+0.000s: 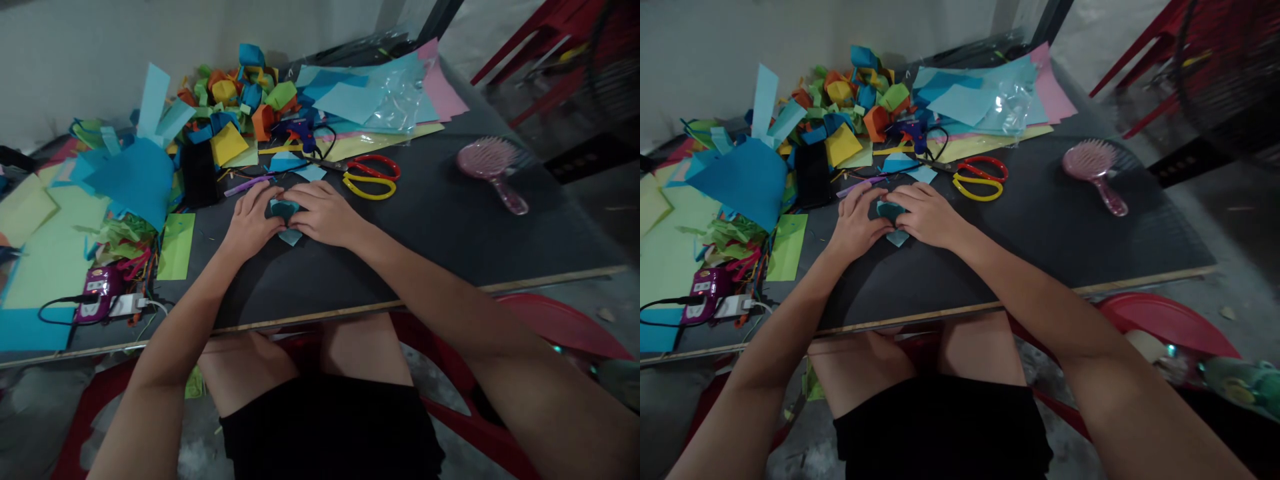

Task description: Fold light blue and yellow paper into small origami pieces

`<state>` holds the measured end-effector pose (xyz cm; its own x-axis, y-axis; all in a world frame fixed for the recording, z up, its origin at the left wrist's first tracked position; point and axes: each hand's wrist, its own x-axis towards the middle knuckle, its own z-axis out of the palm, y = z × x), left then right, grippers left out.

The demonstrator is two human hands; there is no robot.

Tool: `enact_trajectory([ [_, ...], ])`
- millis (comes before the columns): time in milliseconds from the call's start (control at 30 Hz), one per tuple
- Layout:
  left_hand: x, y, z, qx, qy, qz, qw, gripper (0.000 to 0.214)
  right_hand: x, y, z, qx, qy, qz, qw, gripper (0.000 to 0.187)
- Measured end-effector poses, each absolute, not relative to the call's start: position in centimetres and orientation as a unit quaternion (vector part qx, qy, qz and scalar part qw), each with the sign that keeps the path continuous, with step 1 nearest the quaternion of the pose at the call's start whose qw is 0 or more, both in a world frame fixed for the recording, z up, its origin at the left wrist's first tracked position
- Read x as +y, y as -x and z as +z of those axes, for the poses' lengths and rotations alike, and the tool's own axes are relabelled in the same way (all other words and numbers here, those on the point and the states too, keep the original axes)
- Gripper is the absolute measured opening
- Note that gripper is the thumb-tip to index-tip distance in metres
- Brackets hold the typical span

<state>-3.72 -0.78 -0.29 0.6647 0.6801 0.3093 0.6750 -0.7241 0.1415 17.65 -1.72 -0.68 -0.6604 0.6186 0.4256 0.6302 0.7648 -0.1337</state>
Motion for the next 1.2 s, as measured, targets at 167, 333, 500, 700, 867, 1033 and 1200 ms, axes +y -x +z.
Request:
enact_trajectory([
  [167, -0.7, 3.9, -0.7, 0.386, -0.905, 0.177, 0.02, 0.02, -1.8, -17.6, -0.8, -0.916, 0.321, -0.017, 0.239, 0.03],
  [333, -0.9, 4.1, -0.5, 0.405, -0.899, 0.165, 0.029, 0.015, -1.8, -17.6, -0.9, -0.913, 0.324, -0.03, 0.247, 0.032],
  [500, -1.2, 4.0, 0.0, 0.412, -0.895, 0.169, -0.001, 0.016, -2.0, -17.4, -0.8, -0.903, 0.355, -0.026, 0.24, 0.03],
  [700, -1.0, 3.4, -0.3, 0.404, -0.9, 0.162, -0.022, 0.019, -2.0, -17.2, -0.9, -0.897, 0.375, -0.019, 0.234, 0.028],
  [867, -0.3, 3.6, 0.0, 0.388, -0.908, 0.158, -0.015, 0.017, -1.9, -17.1, -1.0, -0.897, 0.374, -0.011, 0.235, 0.028],
  [1033, 0.0, 3.9, 0.4, 0.367, -0.919, 0.145, -0.001, 0.016, -1.8, -17.0, -1.0, -0.894, 0.38, -0.014, 0.237, 0.028],
  [1200, 0.0, 4.0, 0.3, 0.347, -0.926, 0.147, 0.002, 0.02, -1.9, -17.0, -1.1, -0.891, 0.383, -0.019, 0.241, 0.027],
])
